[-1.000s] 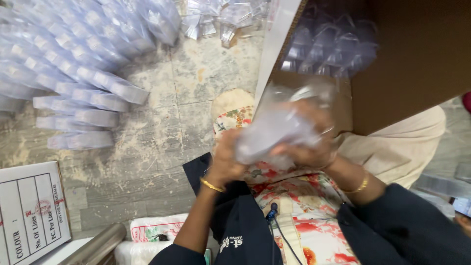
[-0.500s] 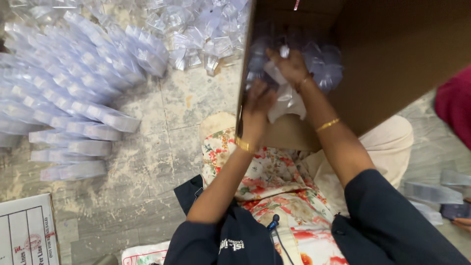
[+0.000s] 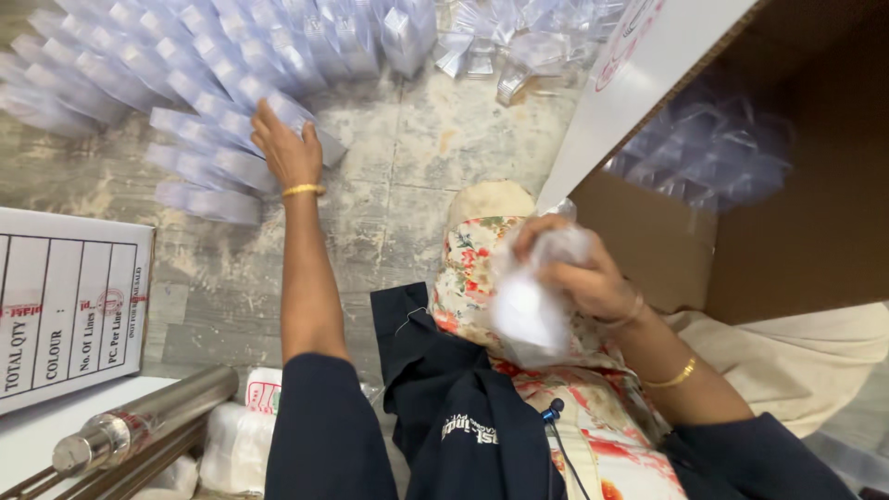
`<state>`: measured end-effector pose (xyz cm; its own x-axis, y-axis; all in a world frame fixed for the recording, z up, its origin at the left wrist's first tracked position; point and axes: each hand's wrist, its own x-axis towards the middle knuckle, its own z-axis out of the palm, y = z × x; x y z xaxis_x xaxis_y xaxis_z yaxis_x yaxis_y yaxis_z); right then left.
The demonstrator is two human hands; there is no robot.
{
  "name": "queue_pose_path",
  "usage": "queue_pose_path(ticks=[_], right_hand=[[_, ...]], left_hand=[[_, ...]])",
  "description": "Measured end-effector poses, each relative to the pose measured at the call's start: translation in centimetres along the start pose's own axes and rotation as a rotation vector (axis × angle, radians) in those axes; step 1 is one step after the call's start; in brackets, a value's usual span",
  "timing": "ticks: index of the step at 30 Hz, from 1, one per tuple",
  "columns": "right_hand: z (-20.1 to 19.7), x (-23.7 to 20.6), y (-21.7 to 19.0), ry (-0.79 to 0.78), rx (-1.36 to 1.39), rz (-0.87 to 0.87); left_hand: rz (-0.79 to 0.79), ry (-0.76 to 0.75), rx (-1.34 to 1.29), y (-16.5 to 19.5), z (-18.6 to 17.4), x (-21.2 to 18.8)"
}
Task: The person sits on the floor and packs small white boxes into clear plastic poly bags one at a time, sealing each bag and placing the filled bags into a large cardboard box beside them. They repeatedly take boxes from a pile on the floor, bag them, and stack the filled bags in the box.
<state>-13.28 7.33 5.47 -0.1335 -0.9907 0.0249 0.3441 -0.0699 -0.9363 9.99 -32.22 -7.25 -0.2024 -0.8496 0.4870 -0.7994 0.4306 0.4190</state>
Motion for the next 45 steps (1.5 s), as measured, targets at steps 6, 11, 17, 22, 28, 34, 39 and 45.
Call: queue_pose_path(ticks=[6,11,17,22,28,34,39,45], right_hand=[[0.8,3.9,4.9,0.156,0.090,0.119],[0.7,5.9,8.5,0.218,0.057,-0.004],[2.5,7.6,9.8,0.262,-0.222,-0.105],[4.6,7.7,10.1,0.271,-0.238,-0.349],[5.0,7.5,11.9,0.416,-0.123,-0.165],[4.9,7.2,12.5,0.398,-0.107,-0.116],[4.6,6.7,11.2,0.244,0.001,-0.081],[5.5,7.0,10.0,0.255,0.070,-0.189]], left_hand=[[-0.128,-0.439,0.052,-1.4,1.4,0.7],[0.196,-0.566,-0.103,0.8,0.0,-7.4],[0.286,-0.263,-0.343,7.3,-7.0,-15.3],[-0.030,-0.343,-0.906,14.4,-13.1,-17.2],[-0.021,-0.283,-0.860,16.9,-14.2,-17.1],[0.096,-0.205,-0.846,16.7,-14.3,-17.6],[-0.006,-0.168,-0.795,15.6,-14.2,-17.5],[-0.018,-0.209,-0.782,15.6,-13.8,-17.7]])
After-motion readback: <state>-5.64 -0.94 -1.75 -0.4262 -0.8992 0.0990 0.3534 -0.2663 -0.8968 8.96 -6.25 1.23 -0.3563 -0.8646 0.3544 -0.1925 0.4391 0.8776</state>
